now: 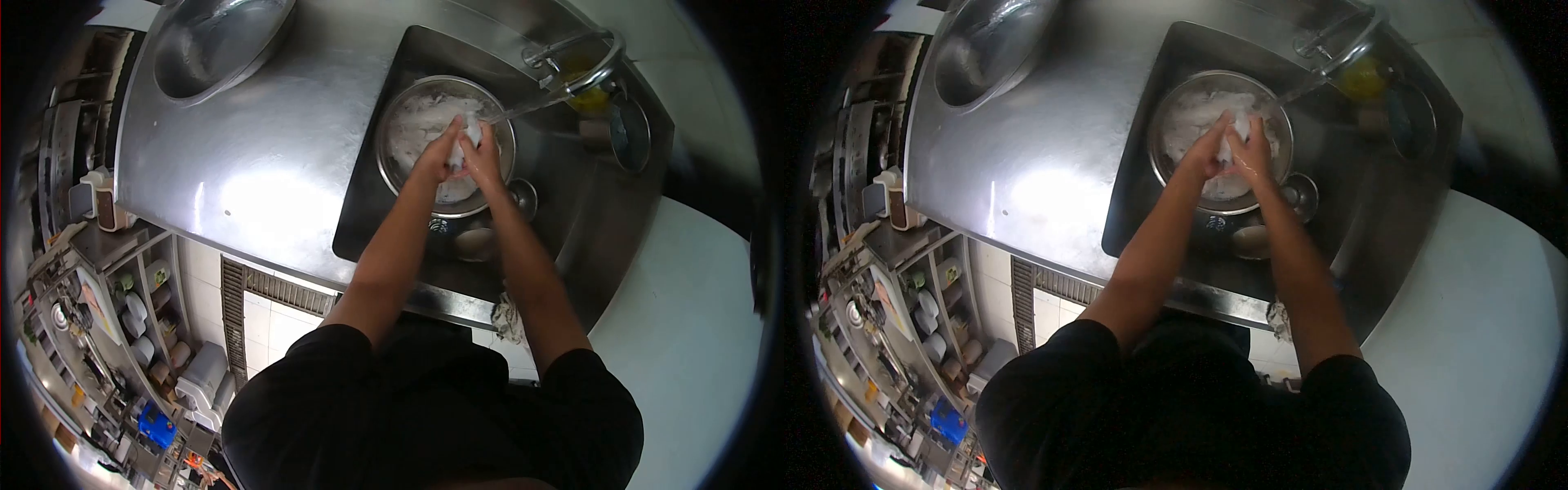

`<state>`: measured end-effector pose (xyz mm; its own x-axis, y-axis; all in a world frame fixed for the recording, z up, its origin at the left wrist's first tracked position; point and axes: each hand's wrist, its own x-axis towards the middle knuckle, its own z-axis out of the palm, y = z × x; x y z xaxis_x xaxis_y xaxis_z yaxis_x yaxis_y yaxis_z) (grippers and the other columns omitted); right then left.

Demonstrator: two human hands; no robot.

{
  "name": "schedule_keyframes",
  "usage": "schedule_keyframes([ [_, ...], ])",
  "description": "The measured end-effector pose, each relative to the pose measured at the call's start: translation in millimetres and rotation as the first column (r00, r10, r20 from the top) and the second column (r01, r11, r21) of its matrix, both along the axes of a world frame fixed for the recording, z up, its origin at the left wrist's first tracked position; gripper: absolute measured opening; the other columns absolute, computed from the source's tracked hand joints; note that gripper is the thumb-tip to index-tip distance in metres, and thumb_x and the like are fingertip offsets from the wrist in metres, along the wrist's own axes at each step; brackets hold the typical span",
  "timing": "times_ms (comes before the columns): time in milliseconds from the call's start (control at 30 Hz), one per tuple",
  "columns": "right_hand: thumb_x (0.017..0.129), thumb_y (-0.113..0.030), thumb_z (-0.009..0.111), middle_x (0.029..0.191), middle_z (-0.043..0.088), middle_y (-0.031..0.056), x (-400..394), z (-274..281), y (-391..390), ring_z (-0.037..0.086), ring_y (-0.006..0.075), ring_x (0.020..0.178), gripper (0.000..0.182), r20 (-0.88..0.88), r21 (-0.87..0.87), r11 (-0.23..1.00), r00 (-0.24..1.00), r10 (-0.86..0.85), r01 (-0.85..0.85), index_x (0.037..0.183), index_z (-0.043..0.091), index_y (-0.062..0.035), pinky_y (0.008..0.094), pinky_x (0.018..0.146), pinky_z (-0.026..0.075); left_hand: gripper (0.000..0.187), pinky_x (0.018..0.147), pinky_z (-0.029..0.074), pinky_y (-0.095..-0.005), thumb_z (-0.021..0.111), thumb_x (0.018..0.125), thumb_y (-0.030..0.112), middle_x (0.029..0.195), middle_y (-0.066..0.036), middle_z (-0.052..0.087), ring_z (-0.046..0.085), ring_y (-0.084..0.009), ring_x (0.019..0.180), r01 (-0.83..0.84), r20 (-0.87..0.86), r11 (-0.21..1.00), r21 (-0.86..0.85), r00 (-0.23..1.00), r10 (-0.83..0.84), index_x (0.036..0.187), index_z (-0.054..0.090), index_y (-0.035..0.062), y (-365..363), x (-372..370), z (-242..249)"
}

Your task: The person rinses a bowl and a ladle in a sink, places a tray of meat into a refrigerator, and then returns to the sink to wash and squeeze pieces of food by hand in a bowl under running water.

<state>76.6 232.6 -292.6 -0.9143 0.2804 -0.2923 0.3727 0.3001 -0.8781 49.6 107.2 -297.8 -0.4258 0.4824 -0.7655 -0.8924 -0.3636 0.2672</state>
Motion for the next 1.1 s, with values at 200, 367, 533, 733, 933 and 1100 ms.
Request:
schedule_keyframes([
  [200,0.093,-0.032,0.072,0.098,0.068,0.0102,0.9,-4.1,15.6,0.064,0.0158,0.081,0.049,-0.166,0.083,0.969,0.956,0.242,-0.231,0.130,0.052,-0.0067,0.0298,0.064,0.051,0.035,0.064,0.043,-0.0334,0.054,0.093,0.054,0.102,0.001,0.063,0.055,-0.0179,0.090,-0.265,0.254,0.964,0.013,0.933,0.254,0.107,0.064,0.0237,21.8,9.1,-15.2],
  [367,0.091,-0.037,0.074,0.106,0.067,0.0062,1.0,16.8,25.8,0.063,0.0132,0.081,0.056,0.196,-0.314,0.927,0.941,0.275,-0.205,0.133,0.052,-0.0061,0.0259,0.057,0.048,0.036,0.044,0.035,-0.0239,0.047,0.095,0.048,0.080,-0.005,0.062,0.053,-0.0163,0.060,-0.112,0.188,0.972,0.208,0.980,0.073,0.103,0.064,0.0169,4.7,8.9,-31.1],
  [533,0.087,-0.036,0.079,0.112,0.066,0.0052,-2.5,35.7,36.8,0.063,0.0119,0.079,0.069,0.242,-0.409,0.853,0.862,0.445,-0.326,0.141,0.048,-0.0065,0.0240,0.056,0.048,0.036,0.035,0.026,-0.0210,0.044,0.096,0.044,0.069,-0.005,0.059,0.045,-0.0142,0.044,0.115,0.094,0.989,0.089,0.988,-0.123,0.096,0.064,0.0145,-11.5,3.3,0.9],
  [733,0.085,-0.035,0.080,0.112,0.069,0.0090,-6.8,59.7,29.2,0.066,0.0155,0.087,0.067,0.367,-0.166,0.847,0.766,0.528,-0.505,0.139,0.053,-0.0050,0.0303,0.064,0.053,0.033,0.040,0.028,-0.0224,0.047,0.095,0.048,0.071,-0.002,0.058,0.045,-0.0134,0.048,0.299,0.068,0.953,0.040,0.951,-0.301,0.094,0.063,0.0192,-16.8,2.0,-2.4],
  [933,0.091,-0.042,0.071,0.100,0.072,0.0119,10.9,-6.7,25.9,0.069,0.0272,0.092,0.047,0.096,0.070,0.916,0.917,0.388,-0.395,0.114,0.068,-0.0010,0.0392,0.085,0.053,0.027,0.052,0.038,-0.0300,0.053,0.094,0.046,0.085,-0.001,0.061,0.052,-0.0167,0.069,0.126,0.127,0.968,-0.217,0.987,-0.100,0.098,0.063,0.0216,-5.8,18.3,-12.9],
  [1100,0.095,-0.052,0.062,0.098,0.073,0.0125,-6.7,9.5,11.6,0.070,0.0238,0.093,0.053,0.321,0.023,0.996,0.944,0.073,-0.085,0.107,0.071,-0.0006,0.0385,0.077,0.055,0.028,0.057,0.044,-0.0351,0.057,0.091,0.044,0.095,-0.003,0.063,0.059,-0.0212,0.080,-0.036,-0.065,0.975,-0.218,0.998,0.023,0.104,0.063,0.0199,-1.1,20.0,-28.2],
])
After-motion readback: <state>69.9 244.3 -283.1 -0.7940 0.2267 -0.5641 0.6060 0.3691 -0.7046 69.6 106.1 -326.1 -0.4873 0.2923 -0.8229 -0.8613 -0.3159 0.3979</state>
